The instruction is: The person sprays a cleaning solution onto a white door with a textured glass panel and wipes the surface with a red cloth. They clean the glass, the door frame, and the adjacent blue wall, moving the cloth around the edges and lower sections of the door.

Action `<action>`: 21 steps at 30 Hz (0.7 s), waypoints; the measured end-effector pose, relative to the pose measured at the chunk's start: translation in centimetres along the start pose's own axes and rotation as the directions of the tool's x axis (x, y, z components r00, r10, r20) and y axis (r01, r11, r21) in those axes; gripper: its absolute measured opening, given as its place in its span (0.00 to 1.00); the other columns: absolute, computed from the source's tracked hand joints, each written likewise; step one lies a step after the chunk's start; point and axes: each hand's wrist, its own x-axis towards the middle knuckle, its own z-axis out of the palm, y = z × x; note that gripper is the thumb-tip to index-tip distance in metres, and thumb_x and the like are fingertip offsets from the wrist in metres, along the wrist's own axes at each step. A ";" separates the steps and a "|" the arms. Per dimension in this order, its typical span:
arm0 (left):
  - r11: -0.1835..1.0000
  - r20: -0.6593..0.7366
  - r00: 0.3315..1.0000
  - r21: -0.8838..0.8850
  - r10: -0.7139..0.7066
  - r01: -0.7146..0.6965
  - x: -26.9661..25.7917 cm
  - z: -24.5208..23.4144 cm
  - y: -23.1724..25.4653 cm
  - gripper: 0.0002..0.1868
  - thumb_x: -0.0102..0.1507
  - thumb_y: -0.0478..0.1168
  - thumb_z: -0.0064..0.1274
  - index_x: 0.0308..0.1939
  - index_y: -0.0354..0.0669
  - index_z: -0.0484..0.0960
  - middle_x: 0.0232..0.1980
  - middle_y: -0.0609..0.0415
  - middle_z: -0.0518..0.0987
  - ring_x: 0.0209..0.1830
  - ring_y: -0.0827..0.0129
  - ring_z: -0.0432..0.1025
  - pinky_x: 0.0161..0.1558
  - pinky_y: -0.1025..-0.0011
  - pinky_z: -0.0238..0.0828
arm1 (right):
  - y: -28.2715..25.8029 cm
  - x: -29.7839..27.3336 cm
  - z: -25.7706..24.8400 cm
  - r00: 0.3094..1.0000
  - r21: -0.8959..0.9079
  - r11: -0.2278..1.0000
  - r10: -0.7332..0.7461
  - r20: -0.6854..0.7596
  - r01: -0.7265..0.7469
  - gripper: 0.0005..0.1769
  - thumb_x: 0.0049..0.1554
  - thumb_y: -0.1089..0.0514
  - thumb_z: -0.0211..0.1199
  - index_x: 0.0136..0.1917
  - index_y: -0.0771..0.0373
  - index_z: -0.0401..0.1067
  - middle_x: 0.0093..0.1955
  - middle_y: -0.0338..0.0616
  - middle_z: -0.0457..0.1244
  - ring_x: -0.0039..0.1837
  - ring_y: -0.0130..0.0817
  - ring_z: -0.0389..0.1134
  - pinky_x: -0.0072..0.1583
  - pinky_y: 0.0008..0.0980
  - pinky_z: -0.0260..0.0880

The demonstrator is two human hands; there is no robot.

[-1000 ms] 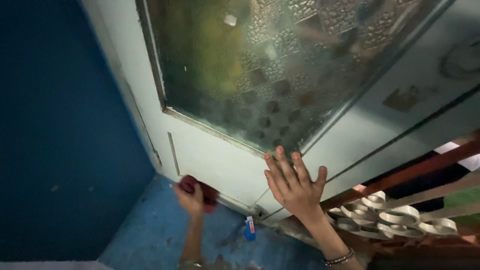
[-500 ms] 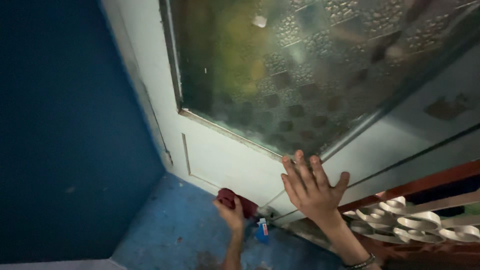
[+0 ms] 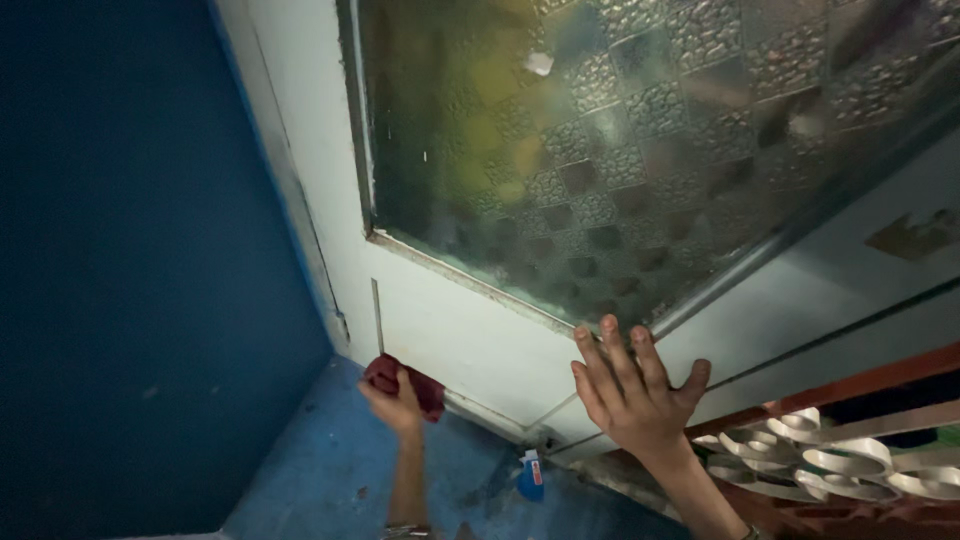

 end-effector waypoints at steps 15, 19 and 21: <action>0.926 0.438 0.818 0.110 -0.372 0.362 -16.4 -0.8 7.7 0.36 0.58 0.43 0.66 0.64 0.37 0.63 0.51 0.35 0.80 0.48 0.48 0.78 0.51 0.58 0.75 | 0.3 0.5 -0.1 0.998 -0.047 0.999 -0.025 -0.057 0.022 0.32 0.65 0.35 0.57 0.78 0.43 0.71 0.83 0.38 0.54 0.85 0.42 0.45 0.80 0.66 0.16; 0.985 0.601 0.785 0.160 -0.150 0.065 -13.1 -3.8 9.5 0.31 0.60 0.43 0.63 0.64 0.42 0.69 0.56 0.35 0.77 0.50 0.39 0.76 0.47 0.53 0.75 | 0.5 0.6 -0.4 0.998 -0.045 0.999 -0.027 -0.057 0.024 0.30 0.68 0.36 0.59 0.79 0.45 0.69 0.83 0.39 0.54 0.85 0.41 0.45 0.80 0.66 0.17; 0.971 0.693 0.718 0.209 -0.063 -0.116 -12.3 -4.4 9.3 0.29 0.61 0.42 0.59 0.66 0.44 0.69 0.61 0.36 0.75 0.49 0.38 0.75 0.45 0.51 0.74 | 0.7 0.7 -0.5 0.997 -0.049 0.999 -0.027 -0.069 0.023 0.31 0.68 0.36 0.59 0.80 0.45 0.68 0.84 0.39 0.54 0.85 0.40 0.45 0.80 0.66 0.17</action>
